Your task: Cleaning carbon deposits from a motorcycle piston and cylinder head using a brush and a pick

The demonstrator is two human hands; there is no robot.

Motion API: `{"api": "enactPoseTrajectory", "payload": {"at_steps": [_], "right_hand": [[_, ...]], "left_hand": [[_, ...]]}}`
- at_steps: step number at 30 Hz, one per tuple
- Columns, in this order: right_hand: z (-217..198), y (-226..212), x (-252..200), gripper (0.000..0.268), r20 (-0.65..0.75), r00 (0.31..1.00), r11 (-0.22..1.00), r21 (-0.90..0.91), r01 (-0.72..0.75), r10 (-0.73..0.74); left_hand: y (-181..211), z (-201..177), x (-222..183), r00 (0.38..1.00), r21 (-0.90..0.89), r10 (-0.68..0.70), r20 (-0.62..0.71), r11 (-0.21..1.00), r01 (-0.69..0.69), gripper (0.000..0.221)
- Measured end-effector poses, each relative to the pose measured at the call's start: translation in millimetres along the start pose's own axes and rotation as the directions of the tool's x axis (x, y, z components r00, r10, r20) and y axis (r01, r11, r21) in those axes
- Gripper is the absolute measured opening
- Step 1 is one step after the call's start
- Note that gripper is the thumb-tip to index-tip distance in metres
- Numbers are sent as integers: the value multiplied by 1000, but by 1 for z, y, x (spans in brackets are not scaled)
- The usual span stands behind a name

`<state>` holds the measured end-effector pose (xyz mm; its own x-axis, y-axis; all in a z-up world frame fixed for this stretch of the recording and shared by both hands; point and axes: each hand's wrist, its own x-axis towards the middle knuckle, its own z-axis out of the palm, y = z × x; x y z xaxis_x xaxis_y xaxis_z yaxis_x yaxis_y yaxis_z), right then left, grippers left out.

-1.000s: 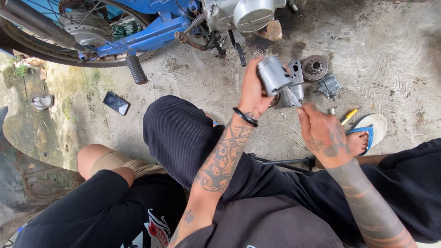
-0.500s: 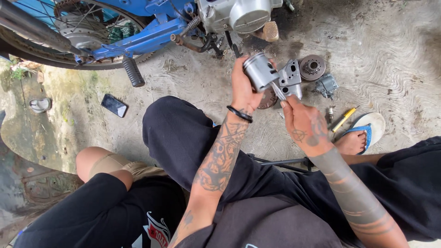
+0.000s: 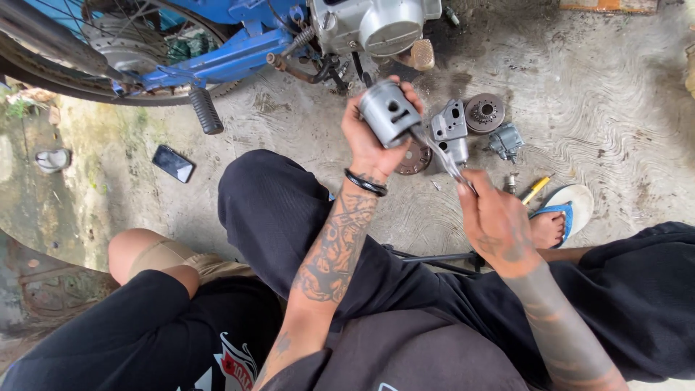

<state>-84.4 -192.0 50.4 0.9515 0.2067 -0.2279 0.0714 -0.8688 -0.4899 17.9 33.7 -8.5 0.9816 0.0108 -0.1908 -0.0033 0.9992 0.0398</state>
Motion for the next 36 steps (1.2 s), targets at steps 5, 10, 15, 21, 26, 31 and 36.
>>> {"api": "enactPoseTrajectory", "payload": {"at_steps": [5, 10, 15, 21, 26, 31, 36], "right_hand": [[-17, -41, 13, 25, -52, 980, 902, 383, 199, -194], [-19, -35, 9, 18, -97, 964, 928, 263, 263, -246], [-10, -43, 5, 26, -121, 958, 922, 266, 282, -259], [-12, -52, 1, 23, -288, 912, 956, -113, 270, -292], [-24, -40, 2, 24, -214, 937, 961, -43, 272, -274], [-27, -41, -8, 21, -132, 967, 975, 9, 222, -219], [-45, -31, -5, 20, -89, 982, 985, 31, 171, -168]], "left_hand": [[-12, 0, -7, 990, 30, -88, 106, 996, 85, 46], [-7, -6, -5, 990, -11, -91, 109, 996, 92, 47], [-16, -10, -7, 986, -46, -121, 113, 991, 127, 47], [-15, -13, -3, 988, -44, -81, 129, 995, 87, 48], [-15, -21, 1, 994, -124, -97, 48, 987, 103, 48], [-9, -32, 10, 997, -155, -82, 1, 985, 81, 50], [2, -21, 10, 998, -168, -48, -36, 985, 42, 51]]}}
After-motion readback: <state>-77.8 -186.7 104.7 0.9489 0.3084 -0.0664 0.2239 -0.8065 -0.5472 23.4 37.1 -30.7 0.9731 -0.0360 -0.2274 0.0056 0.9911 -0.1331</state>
